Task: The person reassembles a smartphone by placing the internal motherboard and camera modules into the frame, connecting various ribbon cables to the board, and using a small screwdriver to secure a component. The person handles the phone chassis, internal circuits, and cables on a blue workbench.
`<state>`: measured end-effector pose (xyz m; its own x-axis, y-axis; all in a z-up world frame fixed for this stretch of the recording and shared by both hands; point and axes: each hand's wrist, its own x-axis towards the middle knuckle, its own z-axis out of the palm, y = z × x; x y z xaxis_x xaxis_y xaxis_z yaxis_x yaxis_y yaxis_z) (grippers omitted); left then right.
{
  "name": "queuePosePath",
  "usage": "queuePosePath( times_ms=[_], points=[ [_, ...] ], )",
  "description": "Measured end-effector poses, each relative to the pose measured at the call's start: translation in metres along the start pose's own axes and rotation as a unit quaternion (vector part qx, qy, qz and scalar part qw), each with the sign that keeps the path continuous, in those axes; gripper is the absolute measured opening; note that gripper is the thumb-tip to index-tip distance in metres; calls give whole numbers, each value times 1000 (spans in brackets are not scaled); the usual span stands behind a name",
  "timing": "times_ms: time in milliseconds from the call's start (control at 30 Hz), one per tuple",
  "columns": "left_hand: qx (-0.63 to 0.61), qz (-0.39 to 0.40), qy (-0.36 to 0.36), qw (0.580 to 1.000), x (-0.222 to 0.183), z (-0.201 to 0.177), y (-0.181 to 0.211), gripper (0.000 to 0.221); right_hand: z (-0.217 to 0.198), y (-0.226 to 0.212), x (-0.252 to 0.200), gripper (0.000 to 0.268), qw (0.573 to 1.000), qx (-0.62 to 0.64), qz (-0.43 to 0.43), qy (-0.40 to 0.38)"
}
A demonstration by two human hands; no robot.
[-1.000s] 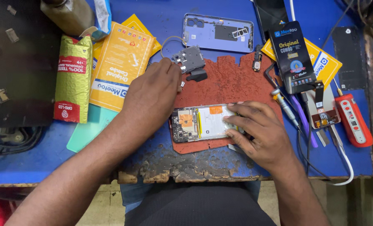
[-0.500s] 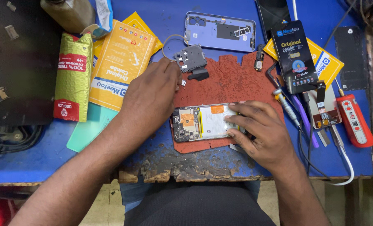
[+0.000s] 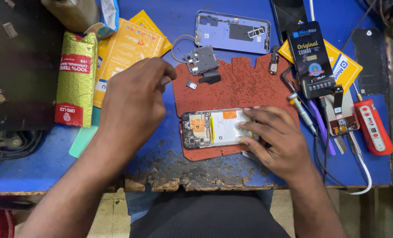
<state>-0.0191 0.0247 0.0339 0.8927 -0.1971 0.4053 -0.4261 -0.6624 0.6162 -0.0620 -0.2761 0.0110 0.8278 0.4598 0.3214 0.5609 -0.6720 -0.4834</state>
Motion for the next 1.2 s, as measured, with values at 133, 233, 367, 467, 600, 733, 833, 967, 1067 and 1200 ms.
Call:
queuePosePath(
  times_ms=[133,233,367,467,600,733,833,967,1067,1200],
  points=[
    [-18,1,29,999,-24,-4,12,17,-2,-1,-1,30,1000,-19,-17,12],
    [-35,-32,22,999,-43,-2,15,24,1,1,-2,25,999,-32,-35,27],
    [-15,-63,3,998,-59,0,13,19,2,-4,1,23,998,-33,-38,35],
    [-28,-36,-4,999,-66,1,17,24,-2,-11,6,25,999,-14,-36,1],
    [-25,-20,-36,999,-73,4,23,30,-10,-18,18,48,995,10,-43,-84],
    [-5,17,-53,998,-76,11,25,37,-8,-24,29,67,986,-43,-4,-161],
    [10,22,-82,996,-78,15,25,41,-6,-24,34,68,983,-34,8,-179],
    [1,32,-88,996,-81,17,24,43,-10,-20,36,68,981,-7,27,-191],
    [-7,32,-100,994,-80,17,24,46,-12,-18,36,69,981,0,28,-190],
    [-5,54,-115,992,-77,19,25,56,-12,-17,34,70,983,15,32,-181]
  ],
)
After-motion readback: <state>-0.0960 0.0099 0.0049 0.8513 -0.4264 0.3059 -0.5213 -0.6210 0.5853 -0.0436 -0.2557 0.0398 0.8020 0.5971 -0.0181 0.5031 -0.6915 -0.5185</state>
